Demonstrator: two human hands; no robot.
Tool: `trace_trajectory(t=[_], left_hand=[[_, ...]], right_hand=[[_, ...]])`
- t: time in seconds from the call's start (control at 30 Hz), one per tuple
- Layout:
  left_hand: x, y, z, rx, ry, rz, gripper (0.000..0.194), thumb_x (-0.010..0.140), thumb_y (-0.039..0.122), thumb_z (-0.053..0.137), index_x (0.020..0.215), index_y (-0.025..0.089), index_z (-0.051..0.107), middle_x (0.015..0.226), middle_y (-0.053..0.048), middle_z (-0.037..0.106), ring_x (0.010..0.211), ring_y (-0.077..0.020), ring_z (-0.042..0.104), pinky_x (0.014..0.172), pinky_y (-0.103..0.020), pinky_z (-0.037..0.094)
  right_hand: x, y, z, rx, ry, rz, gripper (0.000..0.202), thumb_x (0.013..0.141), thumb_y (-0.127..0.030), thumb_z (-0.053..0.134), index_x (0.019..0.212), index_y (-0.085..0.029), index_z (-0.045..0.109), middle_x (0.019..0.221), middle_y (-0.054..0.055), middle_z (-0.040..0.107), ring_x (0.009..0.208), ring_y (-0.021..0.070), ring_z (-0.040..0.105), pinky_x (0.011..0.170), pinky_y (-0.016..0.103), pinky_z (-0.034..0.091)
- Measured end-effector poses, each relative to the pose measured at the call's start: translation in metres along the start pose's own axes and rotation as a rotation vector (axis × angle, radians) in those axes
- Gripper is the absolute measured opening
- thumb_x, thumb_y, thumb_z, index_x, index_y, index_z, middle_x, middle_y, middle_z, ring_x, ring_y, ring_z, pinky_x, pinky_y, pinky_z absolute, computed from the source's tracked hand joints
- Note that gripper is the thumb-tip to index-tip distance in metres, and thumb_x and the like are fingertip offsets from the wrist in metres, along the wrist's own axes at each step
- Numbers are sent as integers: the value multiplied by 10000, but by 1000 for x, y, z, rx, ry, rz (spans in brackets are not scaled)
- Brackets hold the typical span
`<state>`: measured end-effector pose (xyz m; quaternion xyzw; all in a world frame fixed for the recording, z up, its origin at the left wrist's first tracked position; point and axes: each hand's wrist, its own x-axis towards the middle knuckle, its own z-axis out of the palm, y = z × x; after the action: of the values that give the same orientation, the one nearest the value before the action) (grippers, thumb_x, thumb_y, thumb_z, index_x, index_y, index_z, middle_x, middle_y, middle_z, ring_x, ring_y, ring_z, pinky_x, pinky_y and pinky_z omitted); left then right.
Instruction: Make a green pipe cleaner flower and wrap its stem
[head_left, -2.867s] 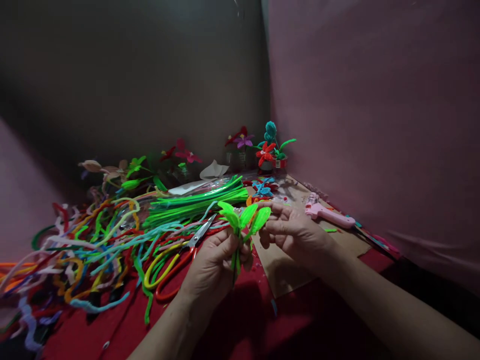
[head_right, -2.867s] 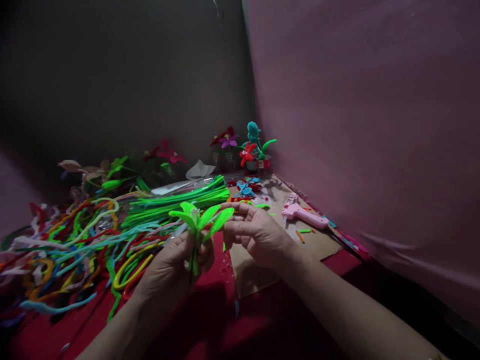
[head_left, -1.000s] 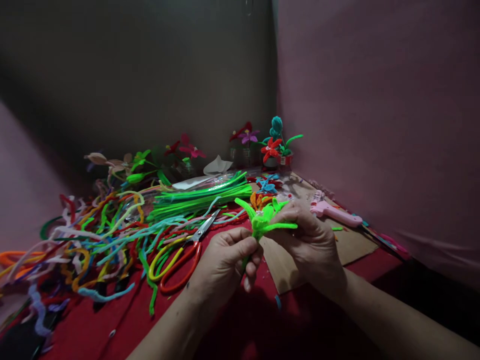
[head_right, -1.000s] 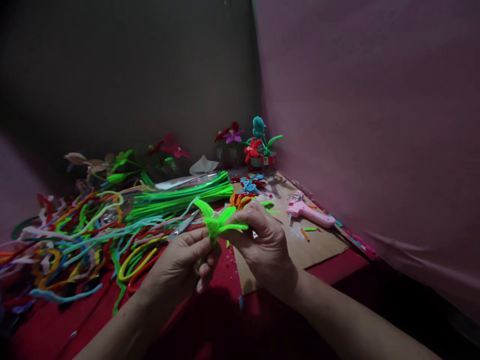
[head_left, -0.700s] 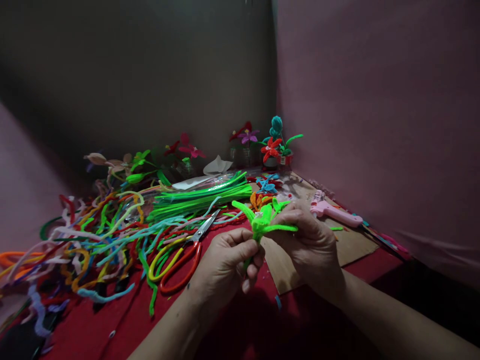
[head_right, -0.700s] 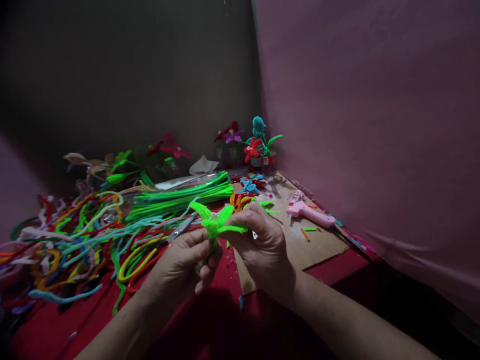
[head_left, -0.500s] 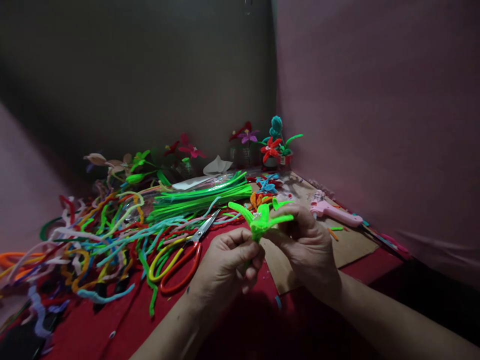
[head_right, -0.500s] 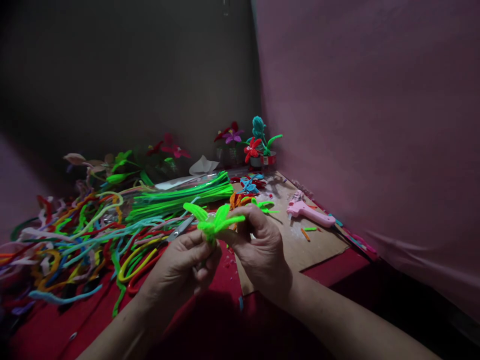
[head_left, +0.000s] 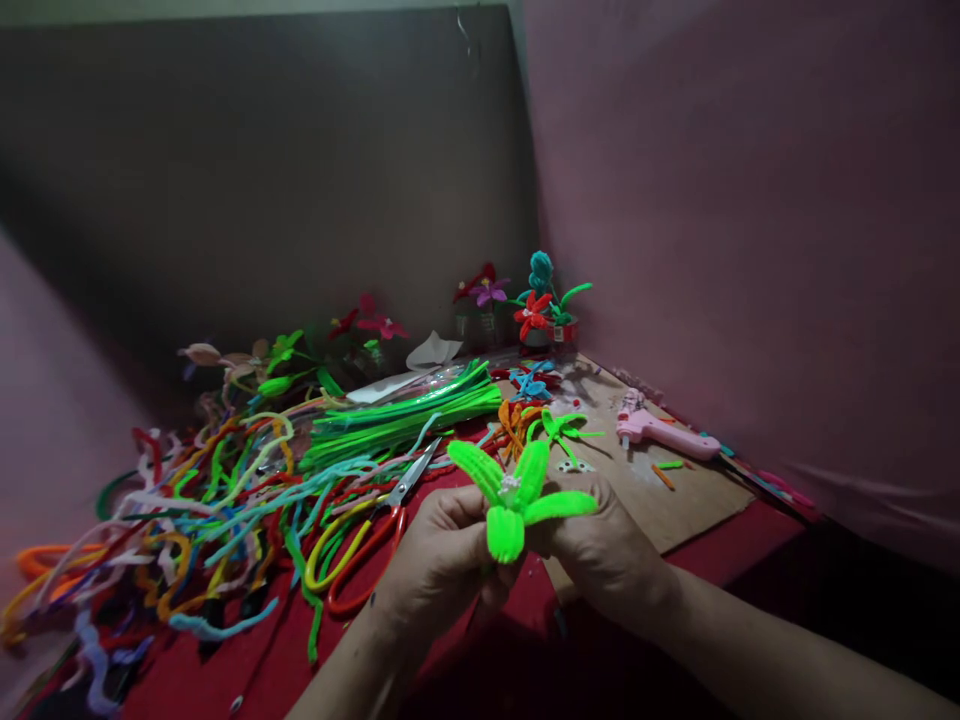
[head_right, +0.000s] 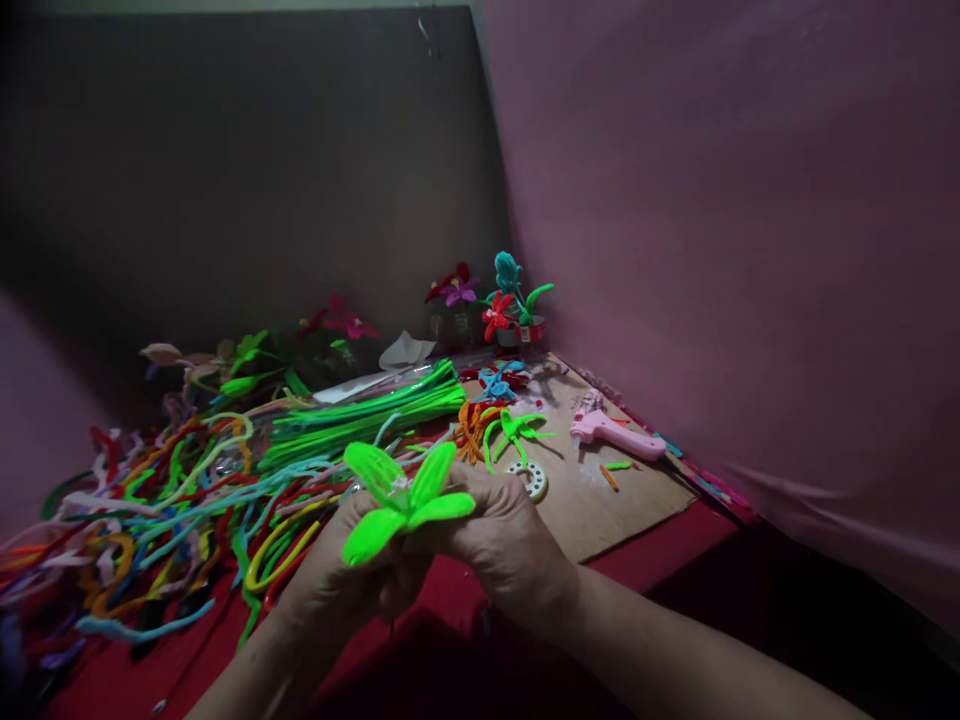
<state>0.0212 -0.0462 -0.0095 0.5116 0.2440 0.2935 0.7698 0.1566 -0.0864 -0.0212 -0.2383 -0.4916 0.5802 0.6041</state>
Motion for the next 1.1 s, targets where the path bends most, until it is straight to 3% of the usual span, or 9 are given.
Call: trace_trajectory(t=[0.3, 0.63, 0.8, 0.93, 1.1], left_hand=[[0, 3, 10, 35, 73, 24, 294, 570, 184, 728, 387, 125, 506, 346, 9, 470, 307, -54, 394, 320, -171, 253], [1, 2, 7, 96, 83, 6, 133, 585, 202, 708, 515, 127, 623, 360, 16, 493, 352, -72, 430, 395, -194, 346], [2, -5, -1, 90, 76, 18, 209, 577, 223, 710, 451, 118, 581, 369, 6, 524, 310, -70, 444, 342, -171, 340], [3, -10, -6, 27, 43, 2, 267, 548, 240, 731, 412, 110, 542, 367, -11, 534, 273, -80, 456, 280, -152, 317], [3, -7, 2, -56, 9, 95, 166, 574, 238, 745, 593, 113, 637, 427, -6, 568, 285, -81, 469, 268, -143, 325]], right_hand=[[0, -5, 0, -96, 45, -110, 49, 659, -315, 724, 664, -267, 732, 530, -22, 546, 470, 87, 447, 494, 225, 390], [1, -13, -4, -95, -63, -115, 138, 678, -346, 703, 623, -220, 720, 528, -6, 585, 532, 102, 521, 525, 216, 428], [2, -15, -2, 22, -155, -64, 204, 707, -349, 678, 604, -175, 710, 489, -2, 583, 479, 98, 542, 501, 218, 443], [2, -15, -1, 22, -143, -58, 204, 731, -325, 661, 610, -168, 708, 504, 3, 595, 488, 100, 559, 523, 228, 457], [1, -7, -2, 30, -46, -48, 148, 711, -266, 686, 612, -156, 694, 544, 0, 602, 506, 104, 565, 507, 225, 459]])
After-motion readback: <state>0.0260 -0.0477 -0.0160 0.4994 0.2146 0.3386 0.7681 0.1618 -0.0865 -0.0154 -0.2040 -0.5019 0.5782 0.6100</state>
